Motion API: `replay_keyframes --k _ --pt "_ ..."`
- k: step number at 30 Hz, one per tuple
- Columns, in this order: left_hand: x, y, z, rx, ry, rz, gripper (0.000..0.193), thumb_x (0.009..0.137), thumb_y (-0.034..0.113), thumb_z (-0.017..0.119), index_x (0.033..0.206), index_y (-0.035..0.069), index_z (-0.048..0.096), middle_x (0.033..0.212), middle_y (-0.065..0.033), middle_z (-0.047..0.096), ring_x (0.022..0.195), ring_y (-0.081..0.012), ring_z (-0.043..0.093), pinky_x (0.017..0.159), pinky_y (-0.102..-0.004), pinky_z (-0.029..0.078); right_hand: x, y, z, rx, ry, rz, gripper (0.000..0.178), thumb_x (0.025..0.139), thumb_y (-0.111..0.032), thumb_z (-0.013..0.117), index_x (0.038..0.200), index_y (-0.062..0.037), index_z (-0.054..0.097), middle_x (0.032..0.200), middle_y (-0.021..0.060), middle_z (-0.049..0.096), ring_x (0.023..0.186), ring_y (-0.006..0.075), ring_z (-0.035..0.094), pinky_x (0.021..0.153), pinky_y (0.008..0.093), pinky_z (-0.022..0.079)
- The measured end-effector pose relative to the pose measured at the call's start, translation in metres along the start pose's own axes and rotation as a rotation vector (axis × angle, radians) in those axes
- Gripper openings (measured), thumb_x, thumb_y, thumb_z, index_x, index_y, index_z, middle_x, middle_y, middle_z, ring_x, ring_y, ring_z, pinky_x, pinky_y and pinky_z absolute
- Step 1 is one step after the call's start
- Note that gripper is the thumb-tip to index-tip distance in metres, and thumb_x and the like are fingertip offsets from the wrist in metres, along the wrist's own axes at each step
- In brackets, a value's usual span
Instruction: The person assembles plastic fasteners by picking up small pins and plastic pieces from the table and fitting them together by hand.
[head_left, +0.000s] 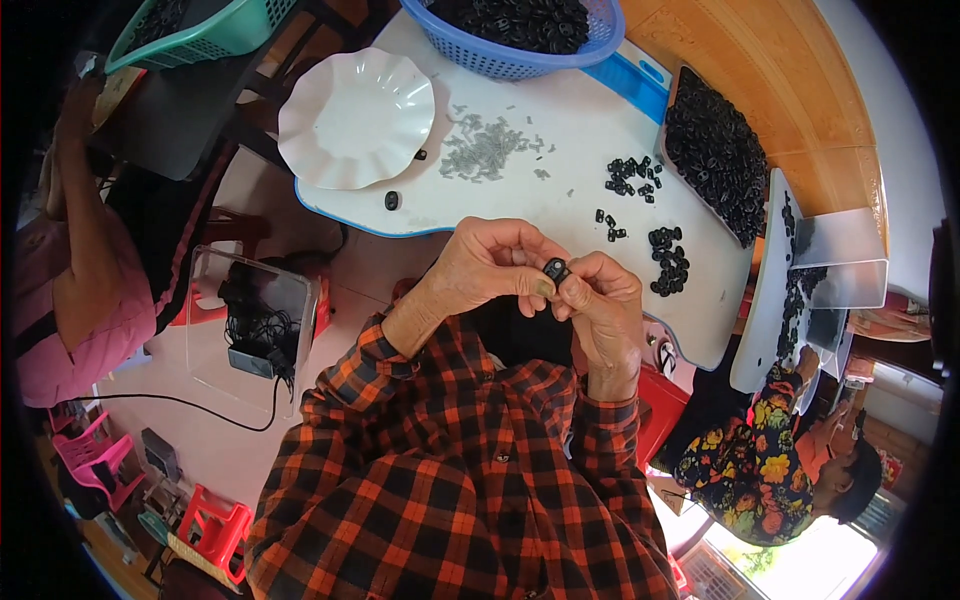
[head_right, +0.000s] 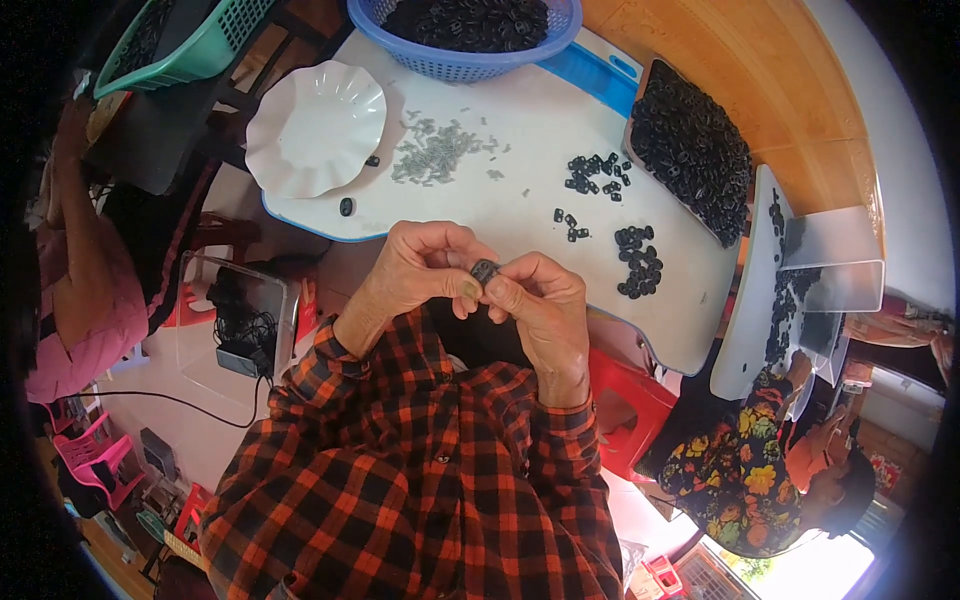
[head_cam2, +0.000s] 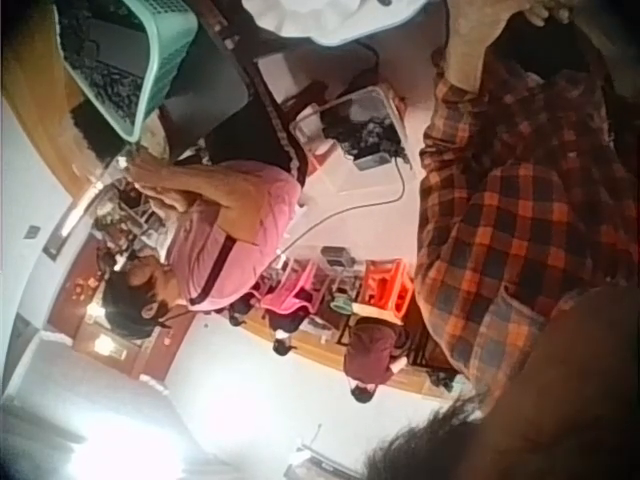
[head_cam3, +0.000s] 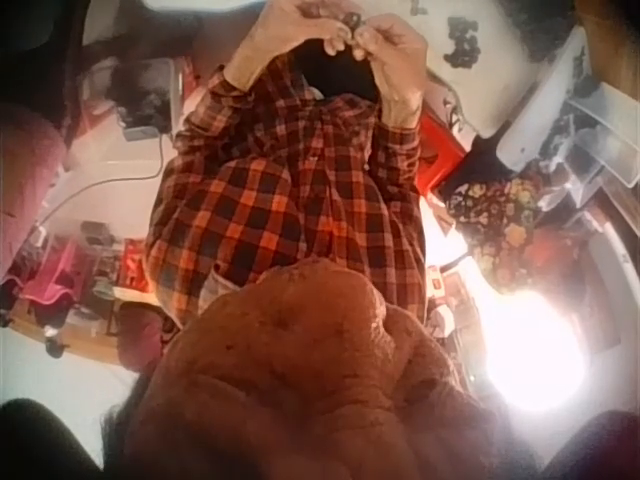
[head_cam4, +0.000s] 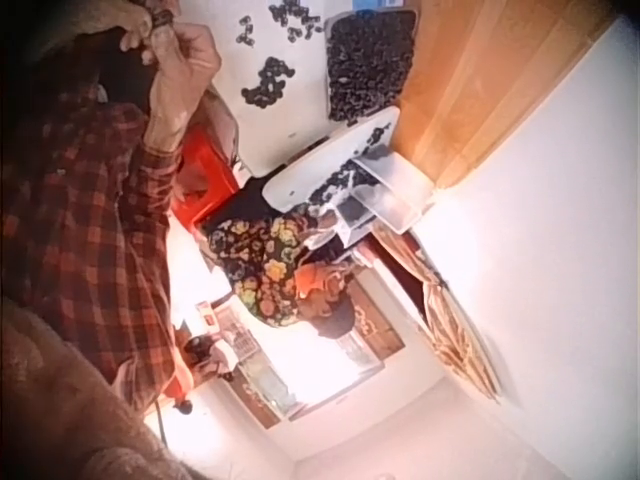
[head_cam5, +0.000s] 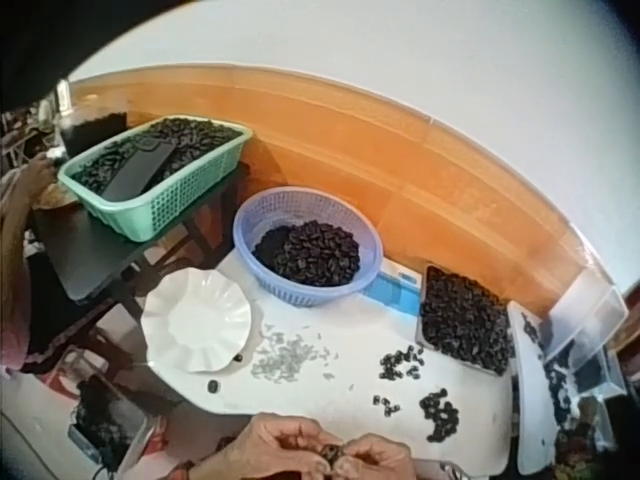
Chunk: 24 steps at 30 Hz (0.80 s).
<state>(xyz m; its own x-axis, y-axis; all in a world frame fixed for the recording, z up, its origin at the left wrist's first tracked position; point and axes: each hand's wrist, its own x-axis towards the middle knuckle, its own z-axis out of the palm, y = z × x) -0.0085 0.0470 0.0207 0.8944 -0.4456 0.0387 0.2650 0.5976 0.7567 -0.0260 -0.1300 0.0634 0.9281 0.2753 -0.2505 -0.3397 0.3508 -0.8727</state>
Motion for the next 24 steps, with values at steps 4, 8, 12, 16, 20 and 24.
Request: replay_keyframes --k 4,8,12,16,20,24 --pt "-0.001 0.005 -0.001 -0.011 0.002 0.019 0.024 0.079 -0.002 0.068 0.101 -0.01 0.06 0.084 -0.0147 0.066 0.064 -0.0151 0.066 0.054 -0.0225 0.056 -0.002 -0.001 0.009 -0.068 0.081 -0.011 0.01 0.081 -0.005 0.069 0.084 0.0022 0.063 0.075 0.0098 0.065 0.059 0.0109 0.056 0.055 0.021 0.046" --pt "-0.004 0.008 -0.001 0.029 0.014 0.02 0.024 0.077 -0.005 0.069 0.1 -0.009 0.061 0.084 -0.0144 0.066 0.063 -0.0159 0.065 0.054 -0.0242 0.056 -0.002 -0.002 0.011 -0.09 0.077 -0.004 0.011 0.079 -0.005 0.071 0.083 0.0024 0.064 0.073 0.009 0.064 0.058 0.0107 0.056 0.054 0.0207 0.046" --pt "-0.004 0.008 0.001 0.064 -0.005 0.023 0.023 0.079 -0.004 0.068 0.101 -0.008 0.061 0.082 -0.0124 0.066 0.063 -0.0137 0.065 0.055 -0.0227 0.056 -0.007 -0.003 0.011 -0.129 0.106 -0.001 0.01 0.081 -0.005 0.07 0.084 0.0026 0.064 0.075 0.0089 0.064 0.059 0.0104 0.057 0.055 0.0207 0.046" --pt "-0.006 0.007 0.009 0.195 -0.001 0.049 0.027 0.079 -0.003 0.068 0.105 -0.006 0.06 0.083 -0.0085 0.065 0.069 -0.0111 0.063 0.06 -0.0222 0.055 -0.014 -0.004 0.011 -0.202 0.188 -0.008 0.011 0.084 -0.005 0.065 0.09 0.0041 0.063 0.078 0.0079 0.064 0.063 0.0098 0.057 0.059 0.0204 0.046" --pt "-0.004 0.001 0.013 0.172 -0.027 0.062 0.03 0.08 -0.004 0.067 0.108 -0.004 0.059 0.086 -0.0069 0.064 0.073 -0.0097 0.062 0.062 -0.022 0.054 -0.021 -0.005 0.009 -0.258 0.216 -0.046 0.012 0.086 -0.004 0.062 0.095 0.0049 0.061 0.079 0.0065 0.063 0.065 0.0091 0.057 0.062 0.02 0.046" --pt "-0.002 -0.005 0.013 0.226 -0.072 0.062 0.029 0.08 -0.004 0.067 0.108 -0.004 0.059 0.086 -0.0064 0.064 0.073 -0.0093 0.062 0.063 -0.0214 0.054 -0.027 -0.004 0.004 -0.263 0.228 -0.037 0.012 0.087 -0.005 0.06 0.094 0.0045 0.061 0.078 0.006 0.063 0.065 0.0087 0.057 0.061 0.0201 0.046"
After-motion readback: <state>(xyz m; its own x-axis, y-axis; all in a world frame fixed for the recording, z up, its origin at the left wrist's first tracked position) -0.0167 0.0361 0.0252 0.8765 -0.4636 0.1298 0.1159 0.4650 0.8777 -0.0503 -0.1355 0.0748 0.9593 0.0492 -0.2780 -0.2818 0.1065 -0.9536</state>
